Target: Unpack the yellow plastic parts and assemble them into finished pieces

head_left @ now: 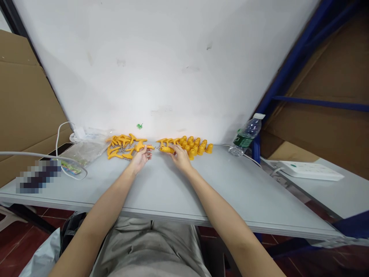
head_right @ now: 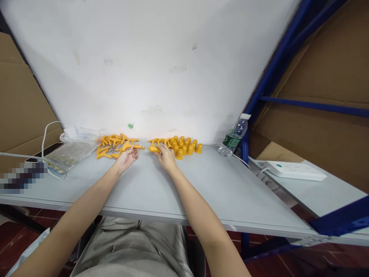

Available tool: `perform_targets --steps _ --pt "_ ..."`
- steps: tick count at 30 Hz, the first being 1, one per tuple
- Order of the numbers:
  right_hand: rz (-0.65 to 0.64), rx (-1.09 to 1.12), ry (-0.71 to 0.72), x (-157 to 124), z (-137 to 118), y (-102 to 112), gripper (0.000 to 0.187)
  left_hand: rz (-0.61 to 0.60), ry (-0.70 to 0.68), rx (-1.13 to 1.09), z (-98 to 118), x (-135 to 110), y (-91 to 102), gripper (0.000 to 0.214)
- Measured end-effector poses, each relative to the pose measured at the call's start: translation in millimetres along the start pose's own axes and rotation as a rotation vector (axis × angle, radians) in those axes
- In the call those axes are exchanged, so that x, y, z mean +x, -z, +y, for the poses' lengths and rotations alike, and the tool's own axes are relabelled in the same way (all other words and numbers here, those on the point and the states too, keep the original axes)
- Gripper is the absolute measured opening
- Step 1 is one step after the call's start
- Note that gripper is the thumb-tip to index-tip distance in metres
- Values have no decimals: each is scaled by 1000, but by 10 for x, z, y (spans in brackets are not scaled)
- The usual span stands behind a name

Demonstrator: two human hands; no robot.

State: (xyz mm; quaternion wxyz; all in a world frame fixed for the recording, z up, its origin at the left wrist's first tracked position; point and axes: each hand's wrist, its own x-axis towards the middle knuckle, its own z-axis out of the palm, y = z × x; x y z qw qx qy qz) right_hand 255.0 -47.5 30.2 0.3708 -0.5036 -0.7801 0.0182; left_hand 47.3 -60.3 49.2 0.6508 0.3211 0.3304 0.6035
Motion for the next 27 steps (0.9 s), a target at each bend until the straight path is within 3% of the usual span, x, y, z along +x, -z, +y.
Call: perform_targets --steps 8,13,20,23,27 --pt "39 24 -14 17 33 6 35 42 -4 0 -6 44 41 14" --pt "-30 2 44 17 -18 9 33 -96 49 65 -31 -38 4 12" --pt "-41 -49 64 7 -54 17 37 -213 190 97 9 -46 -31 53" --pt "-25 -2 72 12 -26 16 35 -143 148 192 -20 -10 0 47" --pt "46 132 75 43 23 19 34 83 -98 431 -83 1 48 21"
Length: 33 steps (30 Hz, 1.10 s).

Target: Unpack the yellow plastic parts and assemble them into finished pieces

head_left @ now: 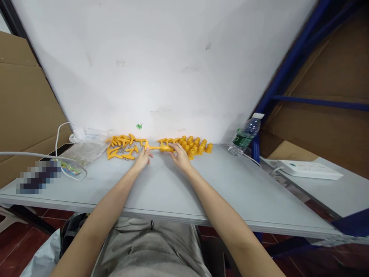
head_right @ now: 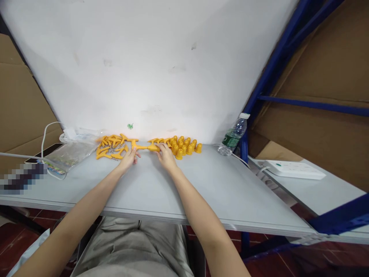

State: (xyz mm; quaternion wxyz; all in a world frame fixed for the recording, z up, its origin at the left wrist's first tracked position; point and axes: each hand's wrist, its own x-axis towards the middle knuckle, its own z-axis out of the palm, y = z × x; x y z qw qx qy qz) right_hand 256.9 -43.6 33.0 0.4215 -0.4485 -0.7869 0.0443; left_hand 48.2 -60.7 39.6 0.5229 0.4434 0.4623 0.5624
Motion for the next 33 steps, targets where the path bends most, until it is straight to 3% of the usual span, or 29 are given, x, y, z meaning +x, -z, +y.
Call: perform_targets --steps 3,11,15,20,23,28,33 --pt "39 98 -48 48 23 16 37 114 -165 91 2 -18 13 11" --pt "-76 266 -161 250 -48 93 32 121 -253 63 87 -92 25 61" --pt "-103 442 -210 251 -41 67 35 142 -348 342 96 -98 49 64" --pt "-43 609 -258 137 44 -40 47 101 -506 718 11 -21 111 63" --pt "-24 636 -296 92 64 -77 52 78 -562 813 -66 40 145 63" --pt "-43 602 -375 69 43 -28 55 55 -553 790 -121 83 163 62" --pt "-225 593 -342 59 21 153 54 31 -424 735 -84 56 145 65"
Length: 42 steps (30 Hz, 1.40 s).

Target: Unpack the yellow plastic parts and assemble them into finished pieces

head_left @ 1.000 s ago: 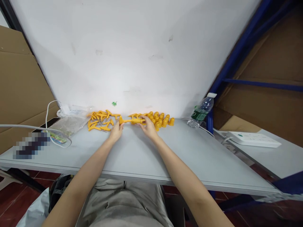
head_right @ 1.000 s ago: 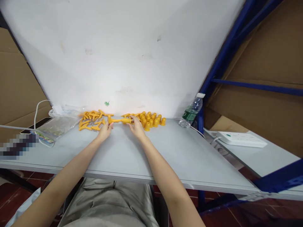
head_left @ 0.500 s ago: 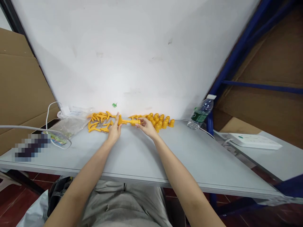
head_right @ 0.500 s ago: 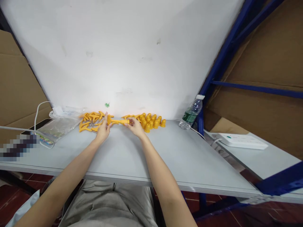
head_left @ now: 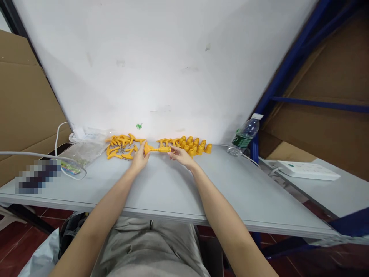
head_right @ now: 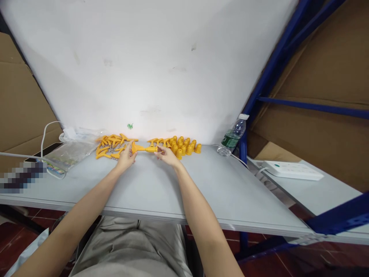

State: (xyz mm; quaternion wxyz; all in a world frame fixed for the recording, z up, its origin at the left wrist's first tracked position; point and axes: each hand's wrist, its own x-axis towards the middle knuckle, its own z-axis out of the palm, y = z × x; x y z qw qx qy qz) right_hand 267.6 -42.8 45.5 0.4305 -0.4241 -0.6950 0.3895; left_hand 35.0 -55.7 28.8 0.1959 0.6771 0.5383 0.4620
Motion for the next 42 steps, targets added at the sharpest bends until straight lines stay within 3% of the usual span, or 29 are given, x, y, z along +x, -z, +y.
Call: perform_targets --steps 3,10,14,17,20,27,35,38,42 --pt "-21 3 -6 -38 -73 42 46 -27 44 -40 33 -12 3 63" --pt "99 81 -74 -68 -209 -60 60 -34 60 -137 91 -26 9 71" --pt "106 111 -125 -58 -220 -59 57 -22 94 -185 130 -19 12 73" --pt "79 159 -84 -47 -188 -10 49 -10 124 -174 152 -13 19 68" --pt "47 205 -17 -35 -152 31 57 -21 131 -153 166 -14 34 66" --pt "57 153 18 -60 -188 5 57 -91 59 -149 186 -30 73 66" --pt "256 162 -226 -43 -246 -116 62 -87 1 -187 242 -68 57 69" --pt "195 172 -233 -44 -248 -79 58 -74 36 -202 232 -55 42 69" --pt "74 229 -117 -55 -217 -21 59 -11 72 -173 205 -26 41 69"
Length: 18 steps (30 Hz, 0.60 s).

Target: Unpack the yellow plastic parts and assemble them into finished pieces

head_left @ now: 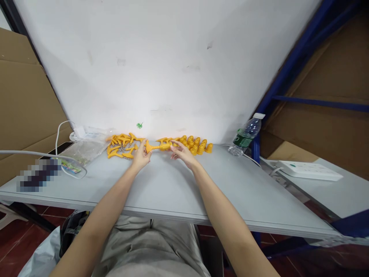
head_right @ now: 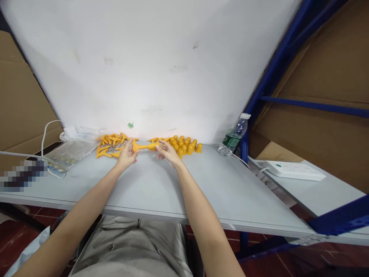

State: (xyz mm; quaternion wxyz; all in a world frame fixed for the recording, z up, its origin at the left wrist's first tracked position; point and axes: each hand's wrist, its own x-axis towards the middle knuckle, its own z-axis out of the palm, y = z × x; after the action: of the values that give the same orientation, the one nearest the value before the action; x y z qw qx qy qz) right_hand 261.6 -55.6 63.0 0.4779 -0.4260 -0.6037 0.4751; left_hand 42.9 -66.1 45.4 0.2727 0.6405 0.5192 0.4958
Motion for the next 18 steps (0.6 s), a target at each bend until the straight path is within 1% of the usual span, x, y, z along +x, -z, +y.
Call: perform_targets --steps 2,5,7,10,12,18 --pt "-32 12 53 2 17 9 64 17 13 4 -6 7 8 71" --pt "-34 12 89 9 43 -1 62 7 -3 -3 -19 11 21 72" --pt "-29 13 95 16 60 -13 63 -10 -8 3 -34 15 27 67" --pt "-15 3 101 25 78 -29 64 -26 16 33 -63 27 30 50" --pt "1 -7 108 27 80 -40 63 -33 17 40 -76 34 31 43" --pt "30 -18 112 9 41 -67 60 -29 -17 29 -66 33 29 40"
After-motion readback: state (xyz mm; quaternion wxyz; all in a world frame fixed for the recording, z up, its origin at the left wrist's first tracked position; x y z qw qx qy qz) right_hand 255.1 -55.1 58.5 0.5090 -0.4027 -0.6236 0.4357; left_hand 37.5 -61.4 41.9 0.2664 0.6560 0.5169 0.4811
